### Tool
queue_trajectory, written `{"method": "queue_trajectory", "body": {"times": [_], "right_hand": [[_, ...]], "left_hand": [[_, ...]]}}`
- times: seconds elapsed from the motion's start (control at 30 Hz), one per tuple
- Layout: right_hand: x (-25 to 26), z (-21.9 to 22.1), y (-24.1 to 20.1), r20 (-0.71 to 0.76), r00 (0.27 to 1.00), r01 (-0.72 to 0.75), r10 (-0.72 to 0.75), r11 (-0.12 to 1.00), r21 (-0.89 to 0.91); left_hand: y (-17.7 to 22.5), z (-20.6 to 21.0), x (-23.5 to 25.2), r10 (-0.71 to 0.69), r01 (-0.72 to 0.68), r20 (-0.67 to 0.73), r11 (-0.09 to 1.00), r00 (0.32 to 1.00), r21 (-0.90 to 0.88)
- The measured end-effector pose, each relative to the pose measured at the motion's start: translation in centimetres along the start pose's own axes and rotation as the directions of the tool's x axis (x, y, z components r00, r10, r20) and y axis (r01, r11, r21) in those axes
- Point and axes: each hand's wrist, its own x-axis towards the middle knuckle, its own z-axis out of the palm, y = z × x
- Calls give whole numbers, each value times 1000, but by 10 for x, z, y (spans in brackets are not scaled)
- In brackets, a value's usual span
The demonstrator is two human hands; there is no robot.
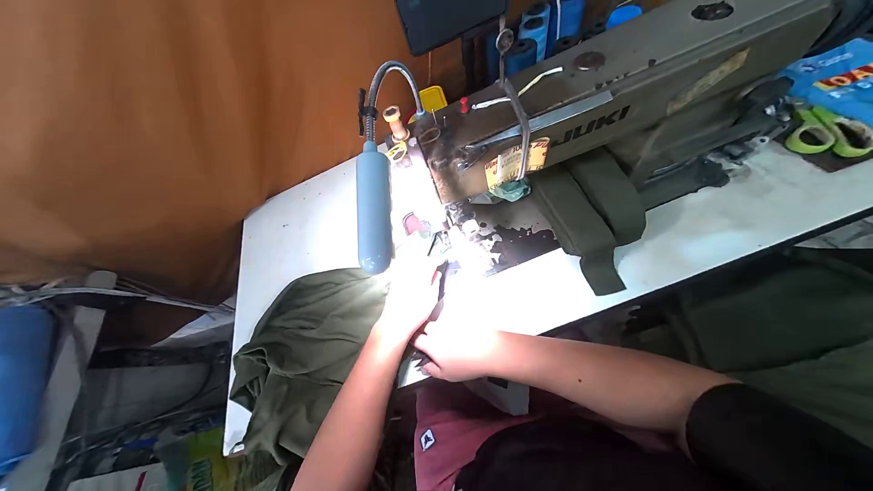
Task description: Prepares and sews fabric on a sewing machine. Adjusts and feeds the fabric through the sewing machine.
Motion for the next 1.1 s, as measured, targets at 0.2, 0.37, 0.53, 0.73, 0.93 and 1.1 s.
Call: {"method": "queue_trajectory", "body": {"times": [0.2,0.37,0.53,0.73,0.93,1.1], "right_hand": [[-44,-11,22,-177,984,4,18,992,124],[-50,-37,61,-290,911,-252,294,952,174],[-36,-38,81,-486,787,-298,381,923,241],[-13,-45,78,-415,786,-408,458,889,209],[-5,-42,79,-442,789,-348,426,903,251],[-11,-44,74,-480,800,-324,359,933,157]], "left_hand": [[-22,22,16,143,-136,-68,985,987,108],[-14,21,12,-155,118,-182,973,971,-200],[-14,24,4,-420,199,-117,634,900,-747],[-16,29,0,-440,63,-150,433,885,-899],[-12,32,-4,-481,67,-194,472,855,-879],[-13,35,-4,-482,24,-229,464,846,-886]]}}
